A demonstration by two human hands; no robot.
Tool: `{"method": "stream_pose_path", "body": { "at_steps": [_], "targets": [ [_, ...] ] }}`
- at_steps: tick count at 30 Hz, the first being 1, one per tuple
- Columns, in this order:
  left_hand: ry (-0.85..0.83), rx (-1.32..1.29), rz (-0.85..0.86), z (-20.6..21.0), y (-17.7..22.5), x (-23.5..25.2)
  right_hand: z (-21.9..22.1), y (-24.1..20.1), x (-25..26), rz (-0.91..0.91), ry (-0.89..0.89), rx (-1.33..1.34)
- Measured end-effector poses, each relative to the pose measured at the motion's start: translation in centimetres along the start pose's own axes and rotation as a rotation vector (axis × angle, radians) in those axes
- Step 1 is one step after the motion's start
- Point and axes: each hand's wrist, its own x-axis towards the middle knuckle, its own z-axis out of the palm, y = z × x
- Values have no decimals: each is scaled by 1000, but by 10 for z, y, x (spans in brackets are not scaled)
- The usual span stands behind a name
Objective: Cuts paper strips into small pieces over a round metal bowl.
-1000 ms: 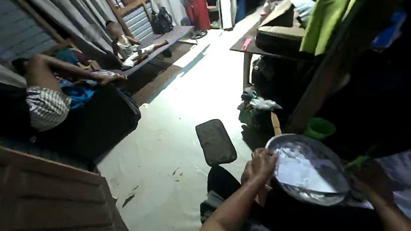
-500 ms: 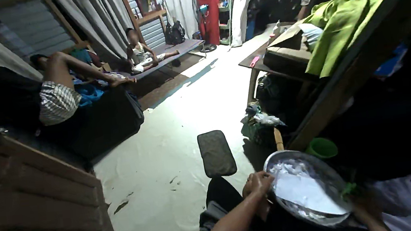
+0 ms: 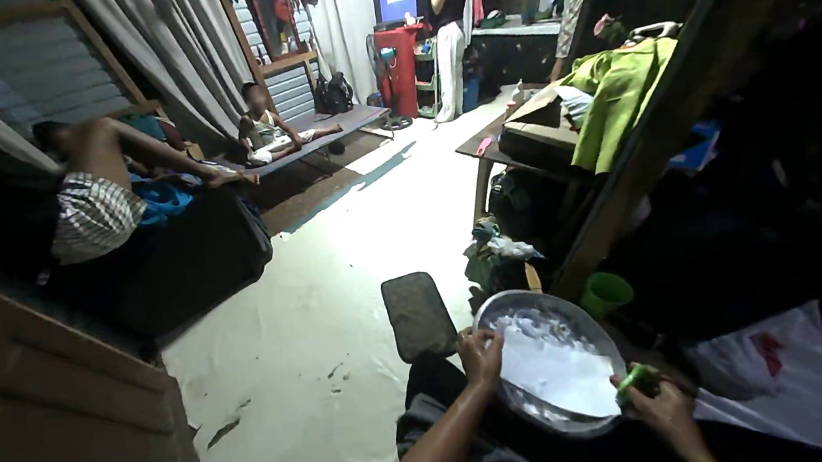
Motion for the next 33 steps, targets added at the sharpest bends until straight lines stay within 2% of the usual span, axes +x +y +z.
{"method": "stream_pose_path", "body": {
  "at_steps": [3, 7, 11, 16, 19, 22, 27, 33],
  "targets": [
    [82, -74, 10, -16, 8, 3, 10, -17, -24, -18, -20, 44],
    [70, -97, 64, -38, 22, 1, 9, -39, -43, 11, -65, 43],
    [87, -153, 109, -54, 18, -3, 7, -68, -73, 35, -101, 90],
    [-6, -194, 30, -58, 11, -14, 0, -68, -132, 106, -150, 197],
    [-84, -182, 25, -65, 19, -17, 0, -69, -151, 182, -155, 178],
    [-127, -183, -2, -66, 13, -27, -4, -75, -173, 169, -128, 191],
    [-109, -211, 14, -57, 14, -24, -9, -71, -175, 58, -144, 199],
    [-153, -297, 7, -45, 40, -28, -23, -75, -174, 83, -100, 252]
  ]
}}
